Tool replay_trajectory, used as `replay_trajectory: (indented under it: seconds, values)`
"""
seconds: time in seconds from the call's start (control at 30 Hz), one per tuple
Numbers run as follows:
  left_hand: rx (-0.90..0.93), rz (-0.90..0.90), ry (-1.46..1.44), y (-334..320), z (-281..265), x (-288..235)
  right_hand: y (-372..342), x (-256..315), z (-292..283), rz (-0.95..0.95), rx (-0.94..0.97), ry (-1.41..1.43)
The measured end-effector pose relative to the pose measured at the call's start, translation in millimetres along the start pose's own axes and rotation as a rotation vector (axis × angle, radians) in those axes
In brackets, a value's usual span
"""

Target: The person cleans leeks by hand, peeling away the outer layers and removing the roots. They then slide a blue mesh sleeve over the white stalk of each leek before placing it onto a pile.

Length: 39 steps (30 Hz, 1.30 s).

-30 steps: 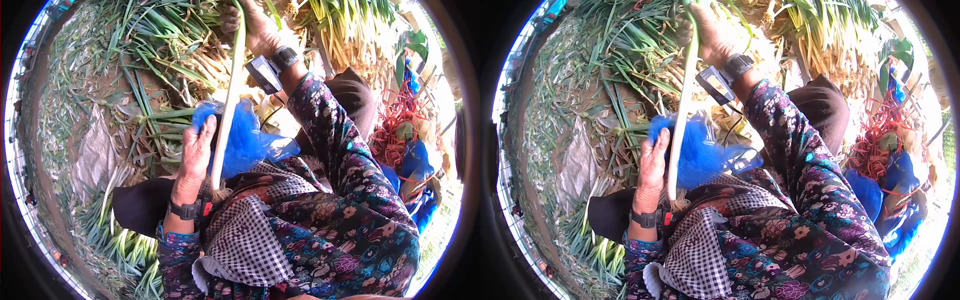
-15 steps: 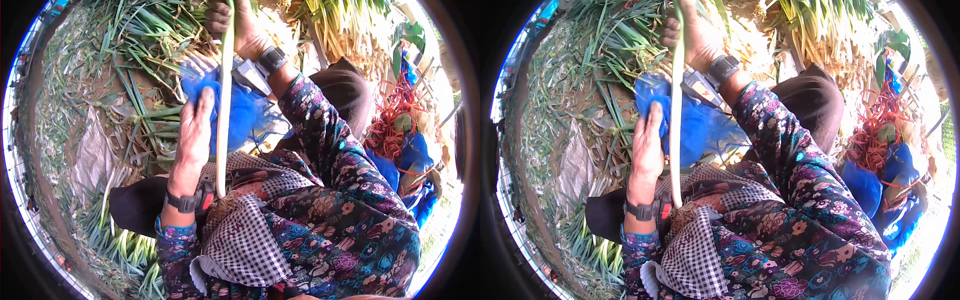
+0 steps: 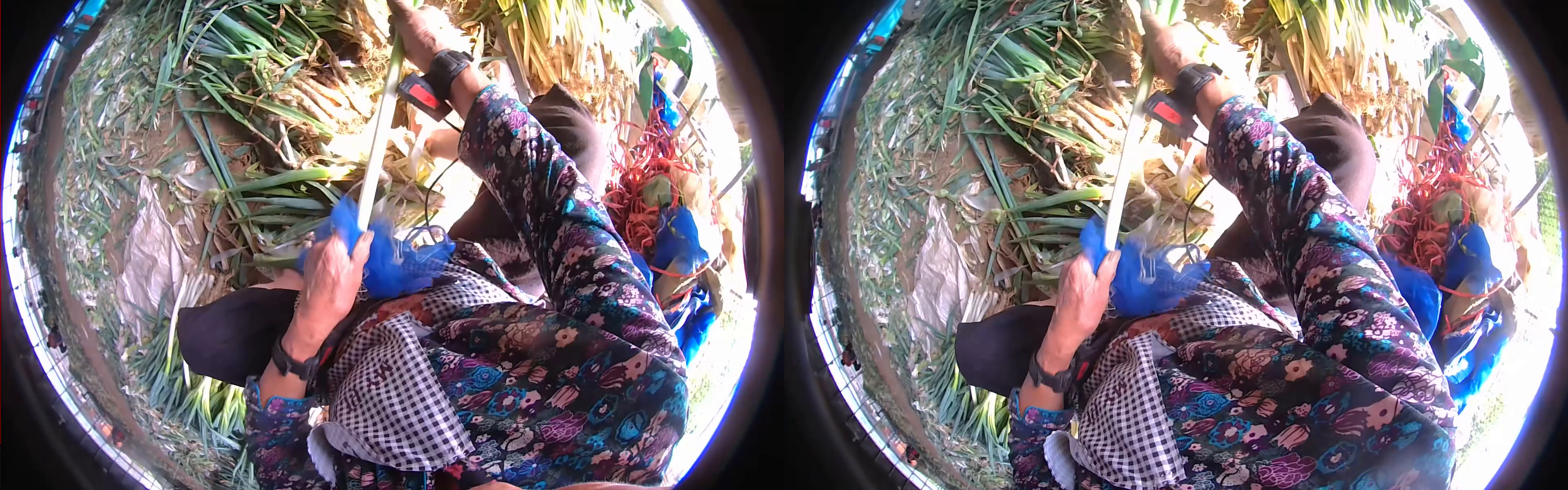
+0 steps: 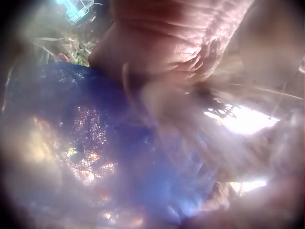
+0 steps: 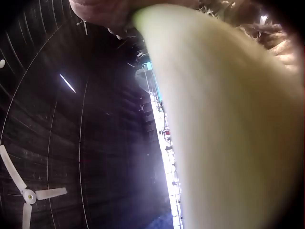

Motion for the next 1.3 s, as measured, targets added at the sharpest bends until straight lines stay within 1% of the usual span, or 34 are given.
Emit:
replay_trajectory:
  seconds: [0.07,0.13,0.17,0.2,0.23,0.27,0.33,0.37,0.4,0.43,0.47,0.5,0.53,0.57,0.6,0.63,0.67,0.7,0.73,0.77,0.8,0.83,0.87,0.9,0.93,1.0,1.03,1.07,1.1,1.13,1.17,1.2,1.23,1.3]
  values:
    - [0.136,-0.104,0.01,-39.6,14.2,10.0,10.2,6.4,-12.4,-0.041,-0.01,0.12]
    - [-0.113,-0.416,-0.109,-70.2,-14.8,40.1,16.8,7.8,-26.3,-0.076,-0.023,0.245]
    - [-0.143,-0.702,-0.286,-74.0,-35.9,56.6,17.7,9.9,-35.2,-0.094,-0.031,0.304]
    - [-0.269,-0.731,-0.077,-84.2,-59.5,81.1,22.9,15.3,-43.0,-0.124,-0.035,0.364]
    - [-0.482,-0.698,-0.231,-74.7,-80.1,75.5,28.1,21.3,-50.4,-0.154,-0.036,0.425]
    - [-0.329,-0.651,-0.46,-78.2,-77.8,96.8,41.4,23.1,-55.7,-0.159,-0.023,0.421]
    - [-0.315,-0.644,-0.049,-106.6,-100.4,107.5,68.5,12.3,-79.0,-0.054,-0.004,0.329]
    - [-0.387,-0.664,-0.074,-122.7,-111.7,120.7,68.2,10.2,-86.5,-0.058,0.0,0.338]
    - [-0.463,-0.692,-0.099,-140.3,-120.5,131.3,65.5,11.4,-93.6,-0.106,-0.053,0.168]
    - [-0.446,-0.826,-0.004,-137.4,-144.5,115.2,62.2,12.2,-98.1,-0.154,-0.096,-0.005]
    - [-0.51,-0.679,0.029,-146.5,-153.6,138.7,57.5,14.1,-100.7,-0.214,-0.138,-0.175]
    - [-0.455,-0.768,0.066,-151.3,-157.5,152.2,54.5,15.2,-102.0,-0.285,-0.169,-0.336]
    - [-0.525,-0.692,0.004,-140.3,-153.3,160.6,49.7,17.5,-101.1,-0.376,-0.179,-0.479]
    - [-0.269,-0.736,0.235,-129.6,-150.3,170.9,46.7,18.7,-99.9,-0.487,-0.176,-0.604]
    - [-0.332,-0.481,0.147,-116.2,-144.1,166.0,78.3,4.3,-85.4,-0.562,-0.25,-0.631]
    - [-0.414,-0.2,0.529,-110.1,-147.6,156.4,66.1,-0.1,-69.0,-0.421,-0.127,-0.368]
    - [-0.326,-0.285,0.652,-108.0,-150.8,147.4,16.2,0.5,-46.2,-0.017,-0.017,0.062]
    - [-0.245,-0.406,0.4,-91.4,-153.3,133.1,35.0,-9.7,-26.5,-0.145,0.182,0.203]
    - [-0.28,-0.403,0.196,-74.1,-153.4,109.2,-0.4,2.6,-2.0,-0.165,0.285,0.222]
    - [-0.413,-0.24,-0.104,-57.7,-142.8,82.8,-19.9,10.8,24.6,-0.163,0.48,0.315]
    - [-0.378,-0.034,-0.344,-33.9,-114.4,74.3,-43.1,18.7,46.2,-0.13,0.522,0.362]
    - [-0.488,0.094,-0.461,-16.5,-95.4,59.7,-71.9,30.8,66.1,-0.146,0.571,0.346]
    - [-0.45,0.124,-0.41,-4.9,-78.6,43.3,-103.8,43.3,85.4,-0.161,0.612,0.327]
    - [-0.519,0.2,-0.334,-4.2,-79.0,19.4,-145.7,63.7,103.9,-0.211,0.654,0.375]
    - [-0.563,0.186,-0.557,3.1,-69.2,17.2,-159.2,71.0,122.4,-0.192,0.715,0.351]
    - [-0.78,0.166,-1.018,-7.2,-71.0,17.6,-195.1,79.9,163.7,-0.149,0.946,0.25]
    - [-1.021,0.222,-0.768,-26.6,-88.0,23.9,-221.4,85.4,173.8,-0.192,0.943,0.261]
    - [-1.164,0.277,-0.757,-51.2,-113.2,27.0,-241.4,88.6,180.5,-0.233,0.941,0.272]
    - [-1.25,0.198,-0.838,-79.7,-127.0,37.7,-233.0,82.4,193.6,-0.286,1.039,0.097]
    - [-1.389,0.314,-0.804,-108.8,-149.9,45.9,-235.8,73.6,197.4,-0.267,1.102,0.055]
    - [-1.501,0.214,-0.724,-145.4,-172.9,51.4,-220.4,58.6,199.0,-0.208,1.115,0.016]
    - [-1.603,0.161,-0.776,-180.6,-188.9,63.5,-201.9,40.1,200.1,-0.147,1.124,-0.023]
    - [-1.698,0.12,-0.743,-220.4,-206.2,72.4,-182.7,20.7,196.1,-0.046,1.015,0.035]
    - [-1.959,-0.115,-0.465,-319.1,-232.8,101.5,-133.8,-21.6,182.7,0.06,0.892,0.055]
Point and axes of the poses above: each hand's wrist, its own y-axis towards the middle knuckle, its own z-axis out of the palm, x = y × z, the point moved 8 cm from there along y, towards the middle knuckle, and after that the axes turned 15 degrees about z, right-handed, at the moved point
